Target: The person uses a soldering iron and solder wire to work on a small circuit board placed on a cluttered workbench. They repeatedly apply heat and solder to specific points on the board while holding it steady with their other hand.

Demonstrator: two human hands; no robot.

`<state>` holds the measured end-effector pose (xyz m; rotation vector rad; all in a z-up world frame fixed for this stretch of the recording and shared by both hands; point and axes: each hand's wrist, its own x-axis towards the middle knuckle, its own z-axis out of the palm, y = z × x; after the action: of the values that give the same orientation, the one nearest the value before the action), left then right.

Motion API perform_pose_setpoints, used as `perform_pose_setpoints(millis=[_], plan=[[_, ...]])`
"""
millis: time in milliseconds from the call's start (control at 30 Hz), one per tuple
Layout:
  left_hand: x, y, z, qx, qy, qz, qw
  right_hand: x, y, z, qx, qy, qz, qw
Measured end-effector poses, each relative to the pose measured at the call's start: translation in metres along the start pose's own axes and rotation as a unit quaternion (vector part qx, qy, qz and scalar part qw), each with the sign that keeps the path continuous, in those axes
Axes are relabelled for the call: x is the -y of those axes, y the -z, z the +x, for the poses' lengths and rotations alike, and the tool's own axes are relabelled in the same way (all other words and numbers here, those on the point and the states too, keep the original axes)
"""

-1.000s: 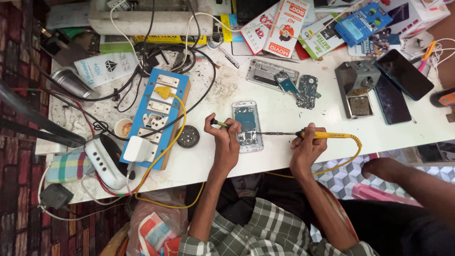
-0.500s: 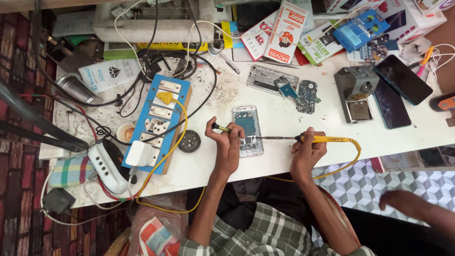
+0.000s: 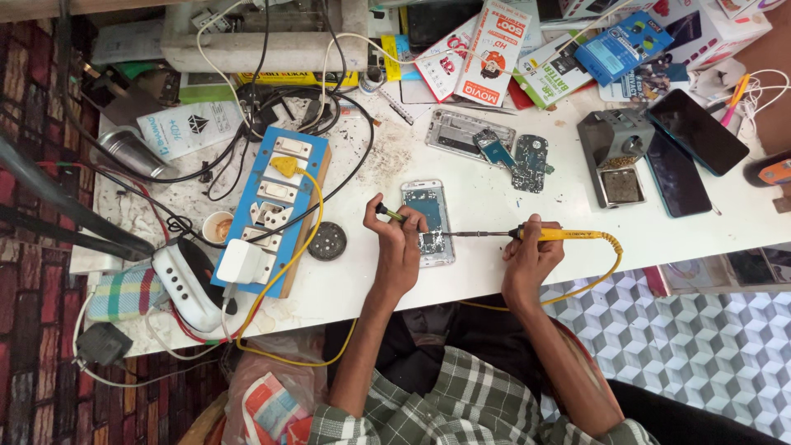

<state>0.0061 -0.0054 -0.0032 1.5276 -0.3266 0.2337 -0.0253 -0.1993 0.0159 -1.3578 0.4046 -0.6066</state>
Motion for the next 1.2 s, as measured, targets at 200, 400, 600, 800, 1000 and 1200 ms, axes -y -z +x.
perform_pose_setpoints(millis=[200, 400, 600, 800, 1000, 1200], plan=[[-0.013, 0.001, -0.001, 0.03, -0.03, 0.073, 0.996, -0.002, 0.002, -0.001, -0.001, -0.004, 0.011, 1.0], [-0.024, 0.0, -0.003, 0.011, -0.061, 0.115, 0.991, -0.005, 0.003, 0.002, -0.012, -0.006, 0.041, 0.999], [-0.021, -0.001, -0.005, 0.001, -0.059, 0.109, 0.992, -0.004, 0.006, 0.003, -0.031, -0.008, 0.036, 0.999], [-0.015, -0.001, -0.003, 0.001, -0.016, 0.071, 0.997, 0.0, 0.007, -0.003, 0.004, 0.002, 0.012, 1.0], [-0.015, -0.001, -0.004, -0.006, -0.04, 0.093, 0.995, -0.001, 0.002, -0.001, -0.001, 0.004, 0.03, 1.0], [-0.017, 0.0, -0.003, -0.007, -0.019, 0.075, 0.997, -0.002, 0.003, -0.002, 0.002, 0.012, 0.001, 1.0]])
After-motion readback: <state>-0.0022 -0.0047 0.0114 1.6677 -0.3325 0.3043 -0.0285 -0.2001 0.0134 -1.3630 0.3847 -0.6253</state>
